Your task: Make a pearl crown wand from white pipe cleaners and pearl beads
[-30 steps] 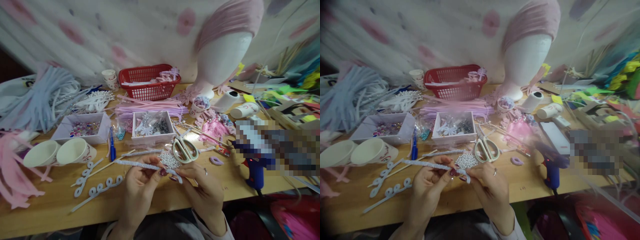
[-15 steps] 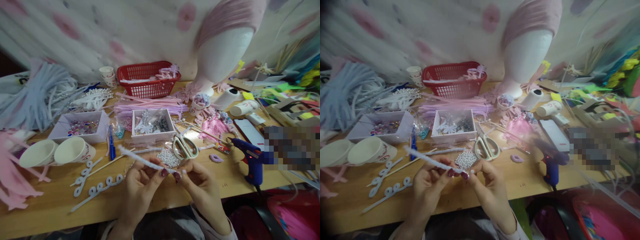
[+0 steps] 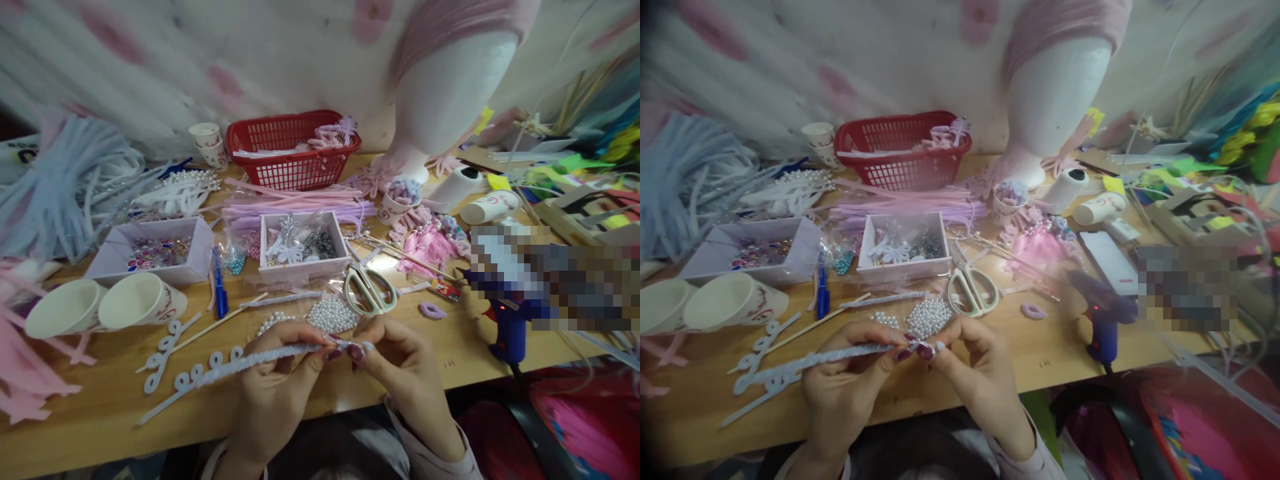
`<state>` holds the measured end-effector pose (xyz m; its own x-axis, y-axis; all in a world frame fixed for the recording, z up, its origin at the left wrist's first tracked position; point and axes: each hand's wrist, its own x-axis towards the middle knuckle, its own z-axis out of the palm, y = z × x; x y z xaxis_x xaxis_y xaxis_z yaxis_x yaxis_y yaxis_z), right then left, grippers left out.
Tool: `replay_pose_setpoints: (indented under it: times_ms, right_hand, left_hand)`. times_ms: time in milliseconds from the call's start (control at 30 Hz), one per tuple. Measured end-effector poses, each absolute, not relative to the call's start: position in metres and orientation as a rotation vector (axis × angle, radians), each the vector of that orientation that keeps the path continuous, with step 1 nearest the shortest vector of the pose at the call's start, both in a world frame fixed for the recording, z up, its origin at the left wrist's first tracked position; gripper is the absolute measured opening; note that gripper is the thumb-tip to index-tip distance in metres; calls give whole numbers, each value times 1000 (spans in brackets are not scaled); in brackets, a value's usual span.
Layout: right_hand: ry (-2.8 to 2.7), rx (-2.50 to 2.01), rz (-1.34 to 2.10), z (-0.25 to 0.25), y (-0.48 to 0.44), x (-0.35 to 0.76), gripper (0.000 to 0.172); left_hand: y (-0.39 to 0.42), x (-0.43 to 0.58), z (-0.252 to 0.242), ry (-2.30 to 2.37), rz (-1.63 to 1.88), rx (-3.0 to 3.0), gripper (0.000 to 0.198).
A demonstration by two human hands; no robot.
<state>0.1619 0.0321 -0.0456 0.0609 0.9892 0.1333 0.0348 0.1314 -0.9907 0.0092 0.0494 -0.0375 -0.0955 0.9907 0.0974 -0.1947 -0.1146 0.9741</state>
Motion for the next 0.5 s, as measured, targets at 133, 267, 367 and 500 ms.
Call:
replay_pose_setpoints:
  times_ms: [133,267,367,500]
  right_hand:
    - [-1305,-1171,937,-44,33,162,5]
    - [-1450,-1360,603,-49,16,181,20]
    - [-1149,-1664,189,-58,-6,213,7]
    - [-633,-2092,-291,-66,-28,269,36]
  left_hand:
    - [52,12,-38,1100,1480,1107,18]
    - [59,13,-41,1082,1507,923,19]
    - [62,14,-41,1020,1482,717,20]
    - [63,19,-37,997,1432,528,29]
